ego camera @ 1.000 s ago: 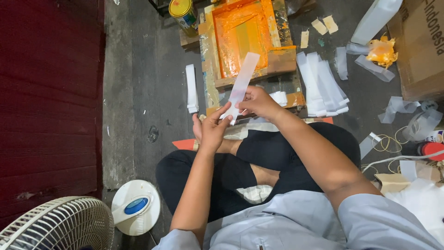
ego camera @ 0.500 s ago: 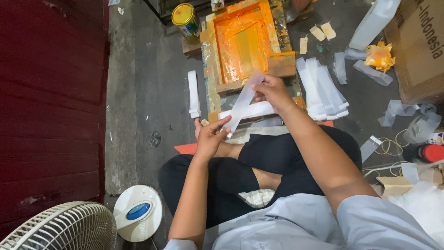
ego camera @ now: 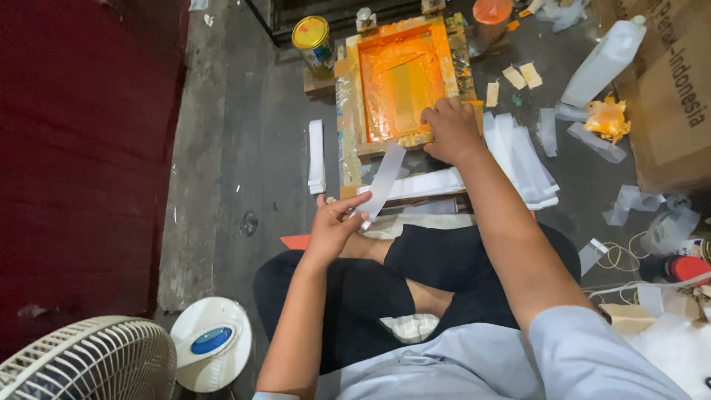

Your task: The person sits on the floor and uses a squeegee to spread orange ink across a screen-printing frame. They then place a white strip under the frame, pull it through to print, and set it aside. This cycle repeats with multiple strips.

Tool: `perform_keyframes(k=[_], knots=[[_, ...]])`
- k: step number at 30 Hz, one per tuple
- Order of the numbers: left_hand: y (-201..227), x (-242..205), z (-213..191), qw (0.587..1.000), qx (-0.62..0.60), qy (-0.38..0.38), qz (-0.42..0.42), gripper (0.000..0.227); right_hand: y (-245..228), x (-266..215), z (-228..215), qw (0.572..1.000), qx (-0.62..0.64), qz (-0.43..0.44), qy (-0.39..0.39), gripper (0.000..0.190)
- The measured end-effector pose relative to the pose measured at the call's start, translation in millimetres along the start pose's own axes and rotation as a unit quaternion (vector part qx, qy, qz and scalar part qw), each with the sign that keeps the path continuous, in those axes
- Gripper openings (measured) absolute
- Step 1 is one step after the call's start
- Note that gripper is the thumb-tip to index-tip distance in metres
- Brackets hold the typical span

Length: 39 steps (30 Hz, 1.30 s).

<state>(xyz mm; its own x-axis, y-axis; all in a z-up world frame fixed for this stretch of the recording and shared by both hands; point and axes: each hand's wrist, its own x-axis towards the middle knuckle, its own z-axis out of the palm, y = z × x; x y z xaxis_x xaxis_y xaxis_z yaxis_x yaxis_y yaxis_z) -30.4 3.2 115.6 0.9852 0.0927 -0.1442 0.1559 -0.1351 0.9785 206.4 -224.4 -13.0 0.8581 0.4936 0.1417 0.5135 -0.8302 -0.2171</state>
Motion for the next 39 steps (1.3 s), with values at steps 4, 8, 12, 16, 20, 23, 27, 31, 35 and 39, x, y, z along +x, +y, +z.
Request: perform_keyframes(k=[4,8,12,16,20,23,27,31,35,39], knots=[[-22.3,5.6,-12.5,1.0,0.004,0.012,0.002,0.045,-2.1,7.1,10.4,0.999,0.012,-0.005,-0.051,0.045],[-35.1,3.4,-20.8,1.0,0.0,0.028,-0.009,0.043,8.0,4.0,17.0,1.0,0.017,-0.023,-0.005,0.039],[-0.5,0.1,-13.7,1.0,0.01,0.02,-0.018,0.043,12.9,-3.3,19.8,0.991,-0.006,-0.078,0.105,0.035],[-15.6,3.8,-10.0,1.0,0.007,0.012,-0.022,0.041,11.8,-4.2,3.1,0.987,-0.006,-0.101,0.127,0.04],[-24.2,10.2,-3.5,0.998,0.052,0.019,-0.011,0.038,2.1,-1.1,-32.4,0.974,0.004,-0.113,0.198,0.033],[-32.3,12.5,3.9,0.996,0.09,0.027,-0.005,0.035,-6.8,4.2,-53.7,0.962,-0.002,-0.112,0.248,0.024],[-40.4,32.8,23.5,0.992,0.096,0.071,-0.036,0.038,-10.5,16.0,-64.9,0.935,-0.018,-0.119,0.334,0.018],[-41.0,70.3,47.4,0.997,-0.007,0.064,-0.049,0.044,-13.1,20.9,-61.5,0.928,-0.035,-0.107,0.356,0.024],[-58.6,113.6,69.0,0.99,-0.023,0.082,-0.115,0.054,-14.4,22.0,-56.6,0.923,-0.023,-0.097,0.372,0.019],[-83.5,150.3,85.2,0.983,-0.058,0.11,-0.138,0.057,-14.8,22.6,-54.7,0.922,-0.016,-0.089,0.376,0.018]])
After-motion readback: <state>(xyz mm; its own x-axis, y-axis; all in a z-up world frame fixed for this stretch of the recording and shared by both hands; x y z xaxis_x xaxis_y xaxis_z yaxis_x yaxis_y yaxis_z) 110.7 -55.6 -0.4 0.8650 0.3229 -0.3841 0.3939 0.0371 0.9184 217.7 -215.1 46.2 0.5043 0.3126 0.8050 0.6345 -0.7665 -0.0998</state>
